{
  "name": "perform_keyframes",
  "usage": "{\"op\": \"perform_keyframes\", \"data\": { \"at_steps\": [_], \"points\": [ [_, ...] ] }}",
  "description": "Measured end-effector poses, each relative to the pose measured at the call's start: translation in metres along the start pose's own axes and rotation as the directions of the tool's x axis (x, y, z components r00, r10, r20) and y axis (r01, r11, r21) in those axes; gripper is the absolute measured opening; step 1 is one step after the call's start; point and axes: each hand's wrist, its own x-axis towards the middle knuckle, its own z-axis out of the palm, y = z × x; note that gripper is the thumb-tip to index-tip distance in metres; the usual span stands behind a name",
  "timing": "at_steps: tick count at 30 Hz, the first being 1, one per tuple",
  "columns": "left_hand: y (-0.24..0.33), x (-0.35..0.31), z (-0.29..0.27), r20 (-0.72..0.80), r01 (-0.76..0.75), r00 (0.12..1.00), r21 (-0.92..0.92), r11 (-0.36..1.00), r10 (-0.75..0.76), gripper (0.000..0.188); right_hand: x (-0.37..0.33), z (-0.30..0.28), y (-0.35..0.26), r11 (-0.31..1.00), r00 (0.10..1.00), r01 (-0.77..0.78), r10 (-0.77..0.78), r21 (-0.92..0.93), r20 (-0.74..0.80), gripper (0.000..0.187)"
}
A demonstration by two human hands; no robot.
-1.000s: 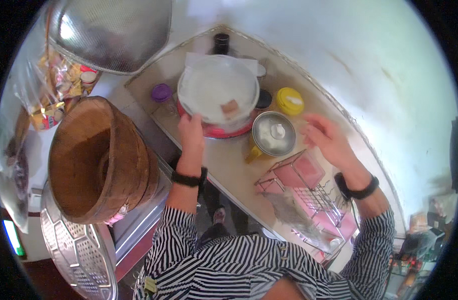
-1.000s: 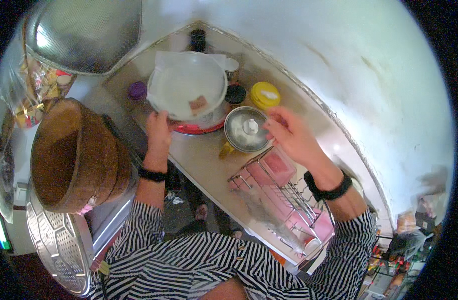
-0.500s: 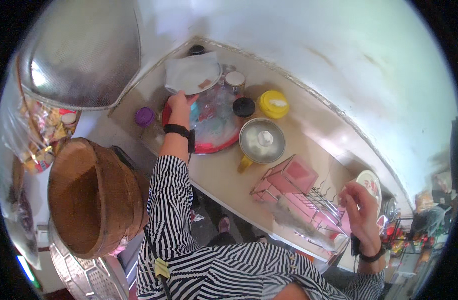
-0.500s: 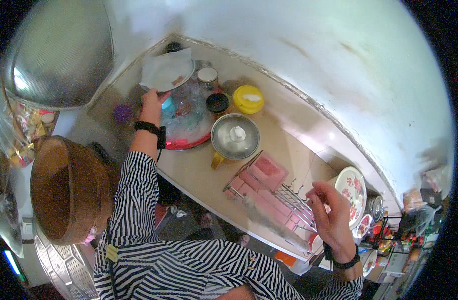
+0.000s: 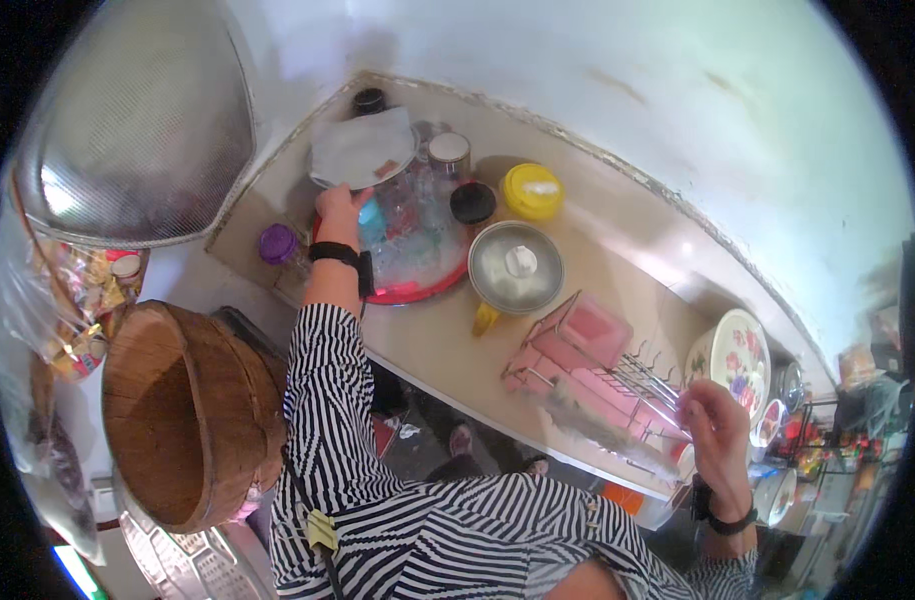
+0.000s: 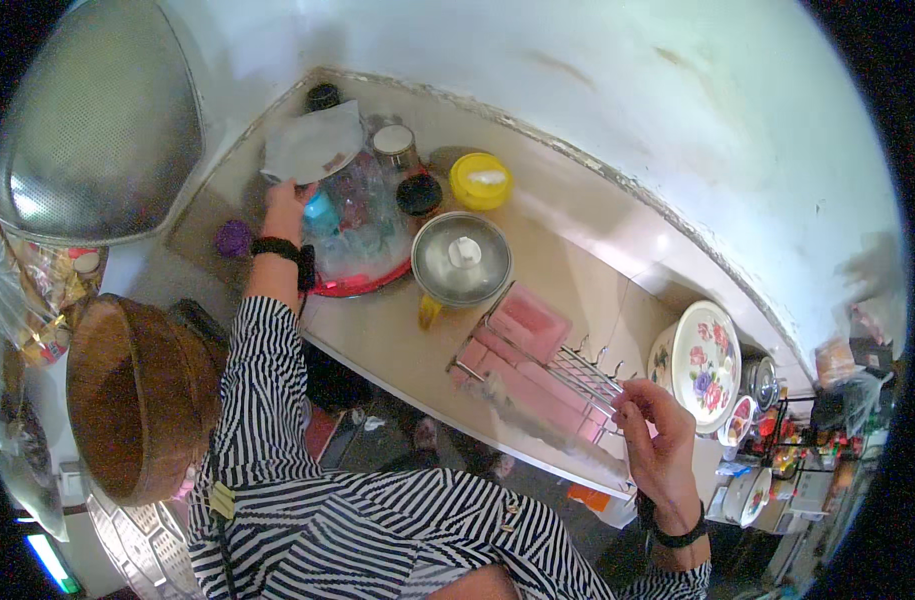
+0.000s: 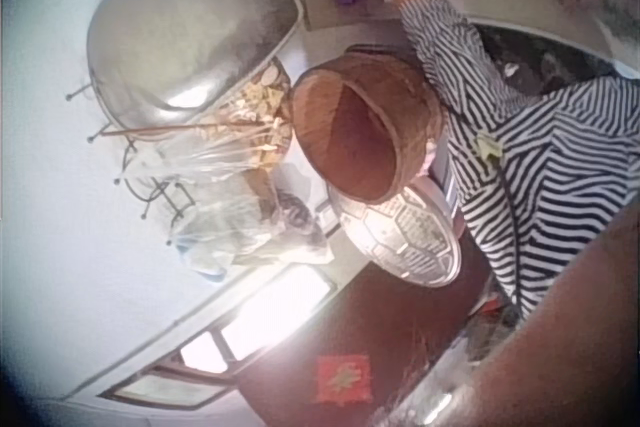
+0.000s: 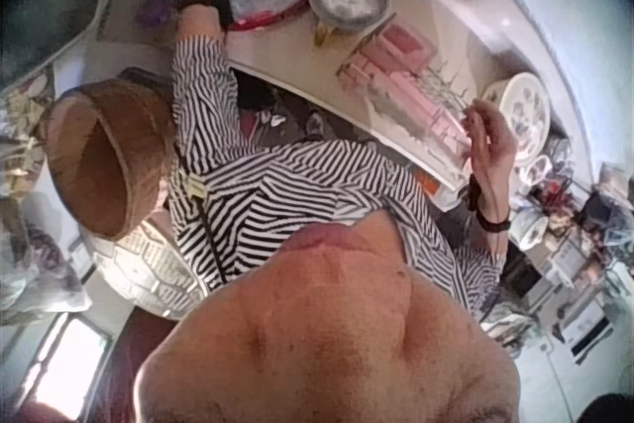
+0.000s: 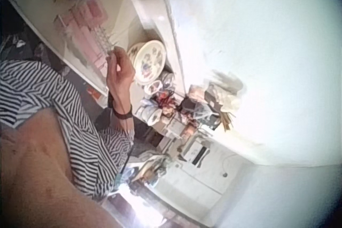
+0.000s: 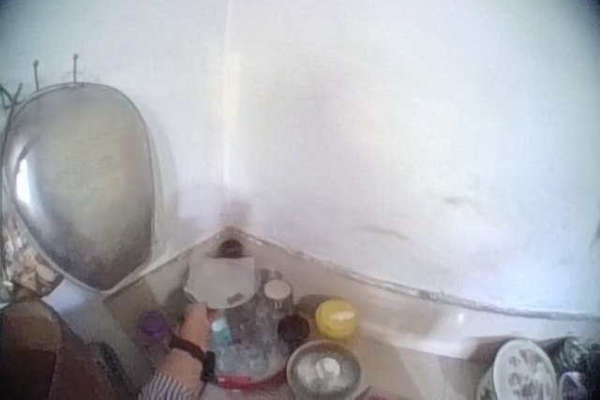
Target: The person assembles a metal dish drying rack by attaching pink plastic components. They then place a pink plastic lid into the rack and move the assembled unit to a countertop.
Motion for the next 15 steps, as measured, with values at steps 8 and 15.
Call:
{"op": "perform_keyframes", "data": {
  "at_steps": [8,15],
  "points": [
    [-0.007,0.03,-0.036,0.115,-0.181,0.981,0.269,0.946,0.155,0.02,-0.01,0.001,0.002,1.0,1.0,-0.015,0.015,0.0,0.023,0.016],
    [0.013,0.009,-0.016,-0.047,-0.004,0.999,0.03,1.0,0.005,0.017,-0.026,0.005,0.004,0.996,0.996,-0.088,0.087,0.034,0.007,0.014]
  ]
}}
